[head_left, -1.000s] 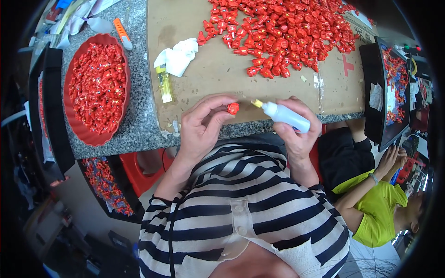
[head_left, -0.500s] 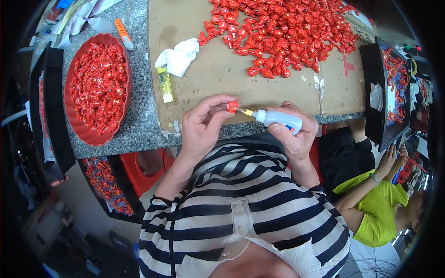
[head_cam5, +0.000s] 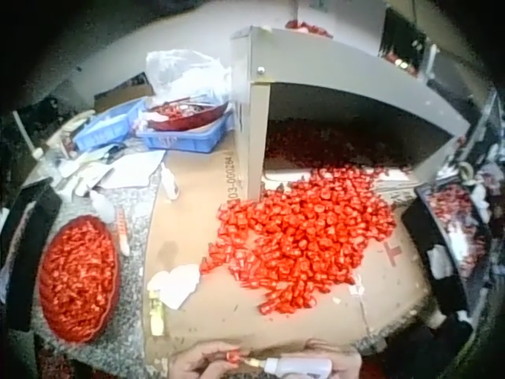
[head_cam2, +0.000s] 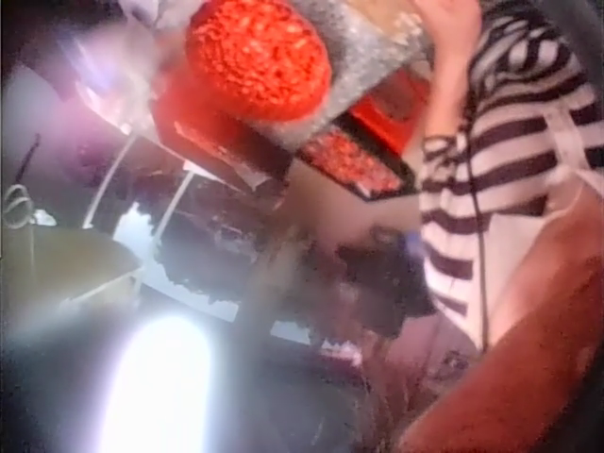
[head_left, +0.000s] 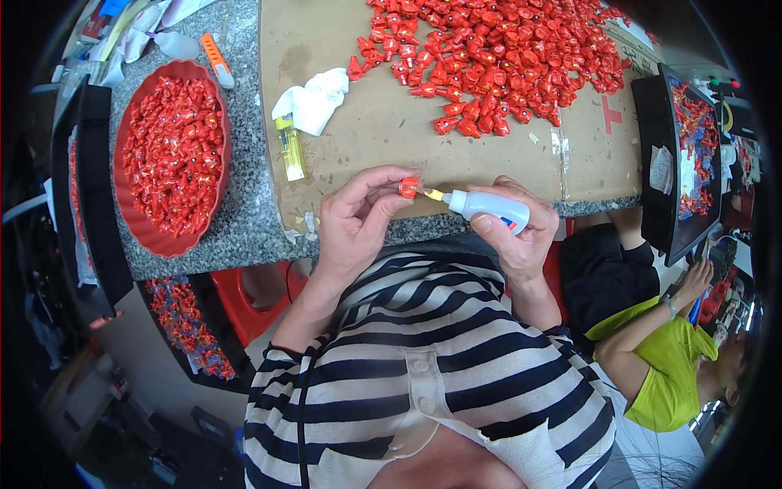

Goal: The person assembles plastic toy pieces by applying glue to the components with a glue bottle and pressing the parts together by hand.

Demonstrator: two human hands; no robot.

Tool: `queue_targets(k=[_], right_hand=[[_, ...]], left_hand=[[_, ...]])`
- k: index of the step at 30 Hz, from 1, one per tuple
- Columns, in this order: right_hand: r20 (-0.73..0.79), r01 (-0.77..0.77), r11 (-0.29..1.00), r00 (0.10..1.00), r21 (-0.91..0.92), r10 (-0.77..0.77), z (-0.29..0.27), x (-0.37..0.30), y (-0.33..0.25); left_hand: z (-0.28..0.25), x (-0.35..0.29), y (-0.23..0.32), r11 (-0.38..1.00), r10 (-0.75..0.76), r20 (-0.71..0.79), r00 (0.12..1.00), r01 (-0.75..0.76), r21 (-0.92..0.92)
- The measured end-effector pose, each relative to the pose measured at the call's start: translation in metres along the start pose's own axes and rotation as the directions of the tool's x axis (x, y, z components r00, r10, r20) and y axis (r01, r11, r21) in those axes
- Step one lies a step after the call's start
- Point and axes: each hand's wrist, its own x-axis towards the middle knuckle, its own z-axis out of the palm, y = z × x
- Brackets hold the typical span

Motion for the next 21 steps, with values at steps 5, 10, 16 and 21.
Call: queue_targets(k=[5, 10, 16, 21], right_hand=[[0.014, 0.056, 0.998, 0.998, -0.004, -0.056, 0.0006, 0.0013, 0.0025], [0.020, 0.069, 0.998, 0.997, -0.006, -0.069, 0.0007, 0.0008, 0.0037], [0.019, 0.047, 0.999, 0.999, 0.004, -0.047, -0.0001, 0.0001, 0.0031], [0.017, -0.020, 1.000, 1.000, 0.013, 0.019, 0.0010, 0.0000, 0.0008]], left_hand=[[0.0002, 0.0002, -0.0003, 1.000, 0.000, -0.008, 1.000, 0.000, -0.001], [0.0000, 0.0001, -0.0002, 1.000, 0.004, -0.006, 1.000, -0.004, 0.011], [-0.0004, 0.0007, -0.0011, 1.000, 0.007, -0.007, 1.000, -0.006, 0.008], [0.0001, 0.0009, 0.0010, 1.000, -0.008, -0.004, 1.000, 0.008, 0.020]])
